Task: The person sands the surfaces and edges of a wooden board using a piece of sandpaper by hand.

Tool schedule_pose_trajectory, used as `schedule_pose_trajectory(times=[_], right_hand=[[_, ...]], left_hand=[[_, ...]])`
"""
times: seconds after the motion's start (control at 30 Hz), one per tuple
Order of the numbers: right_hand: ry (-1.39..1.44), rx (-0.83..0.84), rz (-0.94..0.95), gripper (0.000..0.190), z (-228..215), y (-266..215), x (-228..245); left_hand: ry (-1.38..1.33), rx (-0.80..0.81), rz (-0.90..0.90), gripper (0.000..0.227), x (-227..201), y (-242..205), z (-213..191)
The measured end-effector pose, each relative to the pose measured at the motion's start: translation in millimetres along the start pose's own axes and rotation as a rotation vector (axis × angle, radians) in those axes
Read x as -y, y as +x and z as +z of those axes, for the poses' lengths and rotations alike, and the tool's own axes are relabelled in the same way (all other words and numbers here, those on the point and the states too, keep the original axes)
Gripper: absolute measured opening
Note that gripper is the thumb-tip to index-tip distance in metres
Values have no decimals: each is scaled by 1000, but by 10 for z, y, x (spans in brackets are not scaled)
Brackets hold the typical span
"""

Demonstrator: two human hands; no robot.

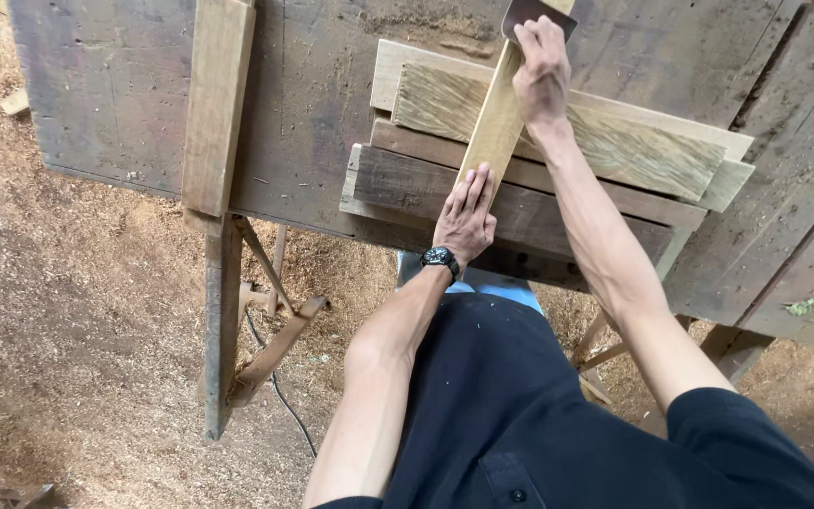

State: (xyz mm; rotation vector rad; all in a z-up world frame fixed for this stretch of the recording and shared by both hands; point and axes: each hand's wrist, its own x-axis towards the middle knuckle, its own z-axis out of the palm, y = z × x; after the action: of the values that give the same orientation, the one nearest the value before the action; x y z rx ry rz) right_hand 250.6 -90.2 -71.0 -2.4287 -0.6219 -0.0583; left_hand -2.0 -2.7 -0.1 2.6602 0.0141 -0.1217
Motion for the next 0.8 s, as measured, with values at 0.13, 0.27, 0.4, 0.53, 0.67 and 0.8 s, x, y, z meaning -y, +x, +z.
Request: schedule_pose_trajectory(times=[0.13,0.27,0.4,0.53,0.67,0.8], right_hand=[[-13,22,34,36,-96,-373,289],[-3,99,103,47,-307,-1173,796],[-30,92,116,45,-221,-1271,774],[-90,6,-18,26,12,-569,253],[40,-34,80,29,158,-41,-37],[55,12,184,31,-16,-427,285]], left_hand=[[-3,-9,-2,77,40,12,49],[37,22,13,74,38,-18,145],[-56,9,-1,76,104,-13,198],[-132,207,-75,65,101,310,252],[-111,-95,43,78,79,521,206],[-121,104,21,77,61,645,137]])
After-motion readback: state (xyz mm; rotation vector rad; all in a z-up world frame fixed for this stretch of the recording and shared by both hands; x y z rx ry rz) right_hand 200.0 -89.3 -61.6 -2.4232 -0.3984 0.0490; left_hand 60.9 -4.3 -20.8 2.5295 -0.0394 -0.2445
